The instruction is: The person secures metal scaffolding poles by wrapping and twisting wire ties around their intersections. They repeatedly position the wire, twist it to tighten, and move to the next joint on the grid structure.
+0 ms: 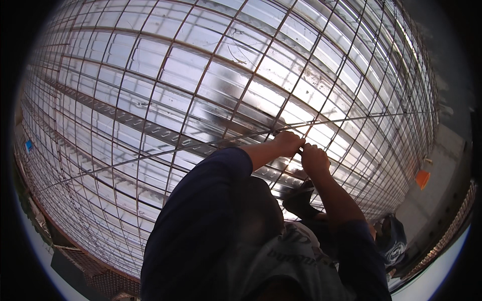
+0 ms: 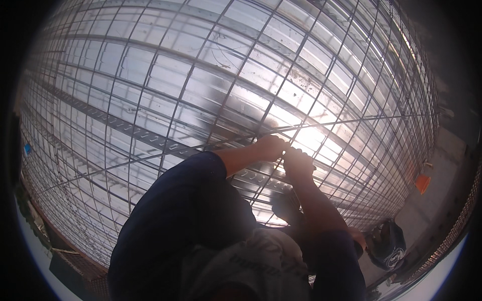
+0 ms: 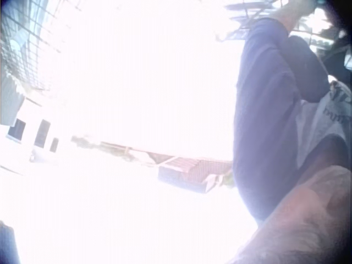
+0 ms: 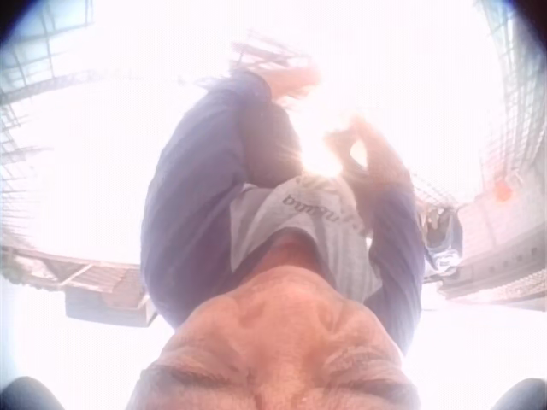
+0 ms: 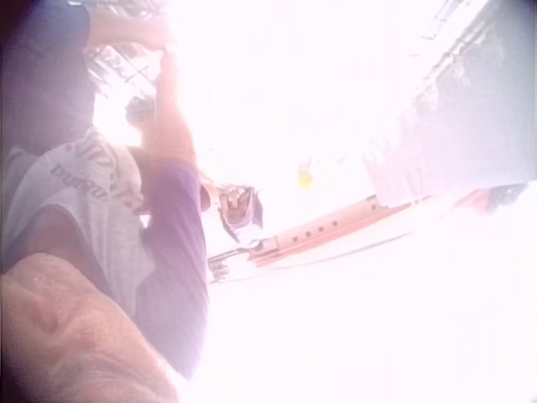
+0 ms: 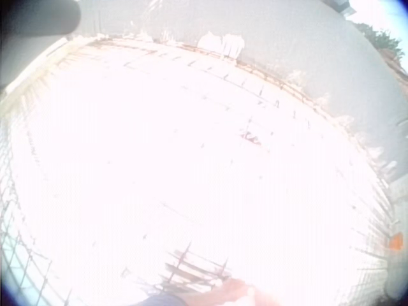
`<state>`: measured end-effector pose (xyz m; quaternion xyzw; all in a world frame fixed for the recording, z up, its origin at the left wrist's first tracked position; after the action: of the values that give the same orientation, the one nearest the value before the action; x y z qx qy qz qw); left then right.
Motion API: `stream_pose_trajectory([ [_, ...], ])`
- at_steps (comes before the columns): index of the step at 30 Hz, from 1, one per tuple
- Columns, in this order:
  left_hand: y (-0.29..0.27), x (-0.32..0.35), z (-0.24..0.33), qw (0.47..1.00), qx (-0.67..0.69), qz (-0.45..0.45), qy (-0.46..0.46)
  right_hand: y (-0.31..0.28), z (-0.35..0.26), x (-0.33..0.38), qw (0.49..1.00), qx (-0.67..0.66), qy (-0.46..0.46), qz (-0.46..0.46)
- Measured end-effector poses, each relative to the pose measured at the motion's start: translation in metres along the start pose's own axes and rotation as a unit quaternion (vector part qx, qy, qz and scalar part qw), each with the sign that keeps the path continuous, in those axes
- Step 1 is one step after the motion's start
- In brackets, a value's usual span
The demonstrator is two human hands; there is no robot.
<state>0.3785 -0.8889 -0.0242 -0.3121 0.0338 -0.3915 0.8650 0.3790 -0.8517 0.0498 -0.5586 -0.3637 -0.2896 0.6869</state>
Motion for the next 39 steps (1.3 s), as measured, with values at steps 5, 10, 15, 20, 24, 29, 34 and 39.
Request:
stream_pose_trajectory([
  [5, -0.018, 0.021, -0.001, 0.995, -0.001, 0.1, 0.008, 0.001, 0.027, -0.034, 0.991, 0.049, -0.099, 0.08],
  [10, -0.039, 0.057, 0.023, 0.977, -0.09, 0.176, 0.084, 0.062, 0.031, -0.042, 0.98, -0.038, -0.179, -0.078],
  [15, -0.024, 0.068, 0.025, 0.979, -0.112, 0.125, 0.112, 0.124, -0.008, 0.018, 0.653, -0.65, 0.064, -0.384],
  [20, -0.042, 0.069, 0.027, 0.971, -0.076, 0.202, 0.104, 0.09, -0.005, 0.017, 0.774, -0.518, 0.064, -0.357],
  [24, -0.04, 0.067, 0.022, 0.96, -0.087, 0.247, 0.095, 0.063, 0.008, -0.006, 0.877, -0.353, 0.05, -0.321],
  [29, -0.033, 0.038, 0.01, 0.992, -0.026, 0.121, 0.003, -0.004, -0.009, -0.005, 0.953, -0.195, -0.07, -0.222],
  [34, -0.044, 0.019, 0.005, 0.99, 0.024, 0.126, -0.062, -0.017, -0.012, 0.005, 0.979, 0.173, -0.068, 0.088],
  [39, -0.026, 0.008, -0.008, 0.982, 0.045, 0.167, -0.071, -0.017, 0.004, -0.009, 0.982, 0.132, -0.082, 0.11],
])
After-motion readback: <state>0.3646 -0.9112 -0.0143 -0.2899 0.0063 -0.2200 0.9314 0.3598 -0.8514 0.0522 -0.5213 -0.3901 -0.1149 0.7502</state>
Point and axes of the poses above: each hand's wrist, its own x-axis away from the middle knuckle, its own y-axis out of the palm, z = x × y, the point moved 9 cm from there along -x, towards the middle knuckle, and after that the axes turned 6 degrees about -x, right-handed, at the moved point
